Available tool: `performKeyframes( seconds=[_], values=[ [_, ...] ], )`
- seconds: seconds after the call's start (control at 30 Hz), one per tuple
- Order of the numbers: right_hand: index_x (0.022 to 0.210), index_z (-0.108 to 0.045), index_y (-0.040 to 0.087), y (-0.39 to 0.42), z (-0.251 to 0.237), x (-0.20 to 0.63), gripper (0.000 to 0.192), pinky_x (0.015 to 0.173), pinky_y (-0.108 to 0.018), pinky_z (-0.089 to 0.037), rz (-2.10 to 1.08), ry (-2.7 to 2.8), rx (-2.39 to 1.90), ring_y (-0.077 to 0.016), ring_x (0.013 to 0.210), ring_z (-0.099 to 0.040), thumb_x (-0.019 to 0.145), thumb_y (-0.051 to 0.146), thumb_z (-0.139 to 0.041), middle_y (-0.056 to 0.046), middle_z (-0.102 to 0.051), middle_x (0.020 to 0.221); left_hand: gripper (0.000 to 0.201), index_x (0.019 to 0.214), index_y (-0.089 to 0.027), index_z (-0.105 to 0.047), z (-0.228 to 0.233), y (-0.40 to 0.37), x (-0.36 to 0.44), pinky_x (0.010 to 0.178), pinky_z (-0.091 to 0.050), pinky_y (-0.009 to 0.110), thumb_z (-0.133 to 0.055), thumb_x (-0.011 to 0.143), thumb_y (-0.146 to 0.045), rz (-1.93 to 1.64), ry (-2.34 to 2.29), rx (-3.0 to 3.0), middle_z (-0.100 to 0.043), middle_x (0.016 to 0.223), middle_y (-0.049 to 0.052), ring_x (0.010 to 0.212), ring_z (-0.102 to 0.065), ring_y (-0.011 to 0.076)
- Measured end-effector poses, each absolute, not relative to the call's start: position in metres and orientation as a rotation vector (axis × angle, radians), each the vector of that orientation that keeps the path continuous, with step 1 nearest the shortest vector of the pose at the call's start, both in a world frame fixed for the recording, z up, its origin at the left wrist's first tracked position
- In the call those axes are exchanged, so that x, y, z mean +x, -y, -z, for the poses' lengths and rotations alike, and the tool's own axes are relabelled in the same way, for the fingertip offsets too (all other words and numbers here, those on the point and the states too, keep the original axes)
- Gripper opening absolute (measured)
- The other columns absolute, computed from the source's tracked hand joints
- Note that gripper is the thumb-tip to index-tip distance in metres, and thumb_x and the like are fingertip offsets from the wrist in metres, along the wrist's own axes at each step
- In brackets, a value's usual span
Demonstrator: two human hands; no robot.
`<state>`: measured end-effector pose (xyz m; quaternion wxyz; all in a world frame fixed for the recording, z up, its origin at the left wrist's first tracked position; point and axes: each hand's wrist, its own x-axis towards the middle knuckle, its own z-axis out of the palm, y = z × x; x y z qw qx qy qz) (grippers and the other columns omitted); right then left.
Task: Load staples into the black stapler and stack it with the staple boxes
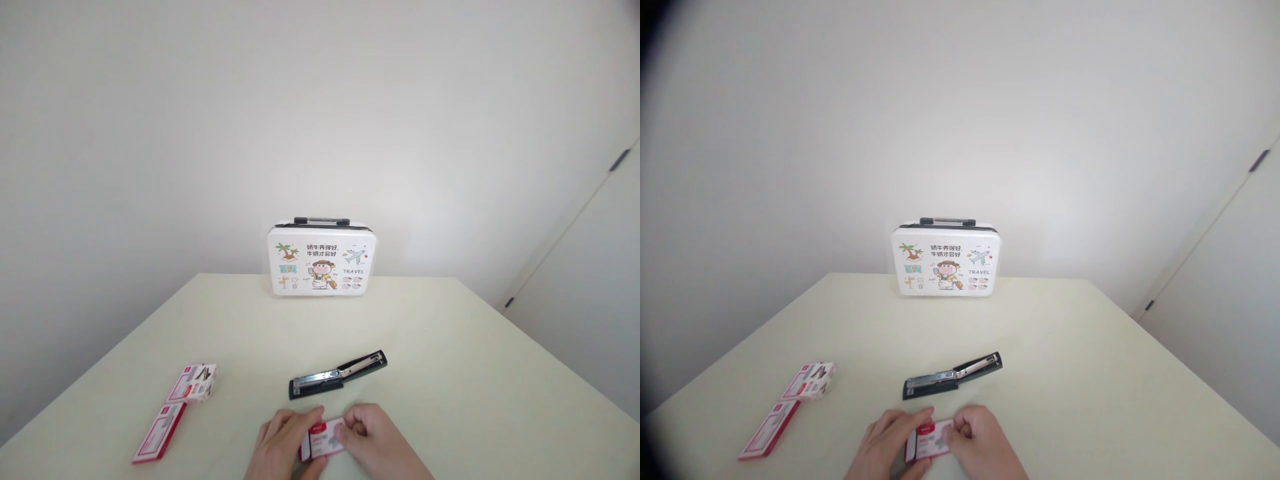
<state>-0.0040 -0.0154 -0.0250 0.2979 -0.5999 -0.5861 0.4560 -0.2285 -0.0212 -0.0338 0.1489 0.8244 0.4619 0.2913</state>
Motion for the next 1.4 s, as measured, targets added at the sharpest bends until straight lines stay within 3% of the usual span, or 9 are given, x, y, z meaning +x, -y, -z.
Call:
performKeyframes(
  seconds=[0.2,0.37,0.53,0.67,0.83,1.0,1.2,1.3,1.4],
  values=[
    [0.069,-0.063,0.018,0.018,0.011,0.023,0.032,0.057,-0.023,-0.033,-1.163,1.573,-1.628,-0.0128,0.061,-0.047,0.083,0.048,-0.064,0.004,-0.053,0.062,0.041,0.123,-0.032,-0.071,0.038,0.017,-0.230,0.089,-0.060,0.037,-0.075,0.083,-0.027,-0.949,-1.319,2.277,-0.077,0.114,0.005,0.105,-0.069,0.0251],
    [0.070,-0.061,0.018,0.019,0.002,0.037,0.026,0.055,-0.024,-0.030,-1.139,1.623,-1.686,-0.0124,0.057,-0.045,0.083,0.040,-0.061,0.004,-0.051,0.059,0.047,0.132,-0.030,-0.067,0.032,0.020,-0.231,0.091,-0.060,0.038,-0.072,0.085,-0.027,-0.882,-1.320,2.272,-0.076,0.116,0.007,0.107,-0.069,0.0255],
    [0.085,-0.070,0.023,0.021,-0.024,0.023,0.009,0.056,-0.024,-0.031,-0.767,1.817,-1.798,-0.0137,0.056,-0.053,0.082,0.027,-0.063,0.005,-0.058,0.058,0.058,0.137,-0.031,-0.062,0.038,0.020,-0.229,0.091,-0.059,0.037,-0.071,0.081,-0.022,-0.953,-1.326,2.259,-0.076,0.116,0.005,0.106,-0.069,0.0250],
    [0.079,-0.078,0.030,0.014,-0.048,-0.011,0.020,0.063,-0.025,-0.036,-0.636,2.199,-1.554,-0.0159,0.065,-0.064,0.077,0.016,-0.064,0.003,-0.074,0.069,0.061,0.138,-0.031,-0.061,0.045,0.020,-0.227,0.092,-0.057,0.037,-0.072,0.079,-0.021,-0.993,-1.323,2.237,-0.076,0.117,0.004,0.106,-0.068,0.0246],
    [0.070,-0.079,0.028,-0.001,-0.056,-0.035,0.025,0.062,-0.028,-0.035,-0.390,2.475,-1.439,-0.0193,0.063,-0.065,0.071,0.010,-0.062,-0.002,-0.077,0.069,0.058,0.133,-0.030,-0.065,0.029,0.022,-0.227,0.093,-0.056,0.038,-0.070,0.077,-0.016,-0.910,-1.327,2.185,-0.074,0.122,0.004,0.107,-0.066,0.0257],
    [0.074,-0.077,0.027,-0.002,-0.058,-0.021,0.023,0.062,-0.025,-0.036,-0.558,2.428,-1.349,-0.0154,0.063,-0.061,0.071,0.011,-0.060,0.003,-0.074,0.069,0.059,0.136,-0.030,-0.063,0.021,0.022,-0.228,0.095,-0.055,0.038,-0.069,0.079,-0.018,-0.821,-1.305,2.181,-0.073,0.124,0.004,0.109,-0.065,0.0256],
    [0.083,-0.074,0.024,0.012,-0.048,0.025,0.017,0.065,-0.023,-0.040,-0.792,2.104,-1.434,-0.0141,0.069,-0.059,0.081,0.017,-0.058,0.002,-0.066,0.077,0.063,0.137,-0.031,-0.062,0.042,0.019,-0.228,0.097,-0.055,0.039,-0.071,0.076,-0.017,-1.008,-1.299,2.198,-0.074,0.120,0.004,0.111,-0.065,0.0254],
    [0.101,-0.074,0.026,0.020,-0.039,0.043,0.020,0.068,-0.025,-0.041,-0.798,2.010,-1.516,-0.0156,0.072,-0.059,0.084,0.024,-0.064,0.002,-0.064,0.082,0.048,0.130,-0.029,-0.067,0.040,0.018,-0.234,0.097,-0.055,0.038,-0.070,0.082,-0.026,-1.106,-1.308,2.174,-0.072,0.120,0.006,0.110,-0.065,0.0243],
    [0.109,-0.074,0.028,0.025,-0.035,0.048,0.031,0.069,-0.025,-0.041,-0.865,2.027,-1.519,-0.0154,0.075,-0.059,0.078,0.026,-0.072,0.003,-0.063,0.087,0.026,0.116,-0.028,-0.073,0.033,0.018,-0.233,0.080,-0.057,0.034,-0.060,0.094,-0.035,-1.045,-1.408,2.108,-0.075,0.097,0.005,0.089,-0.068,0.0218]
  ],
)
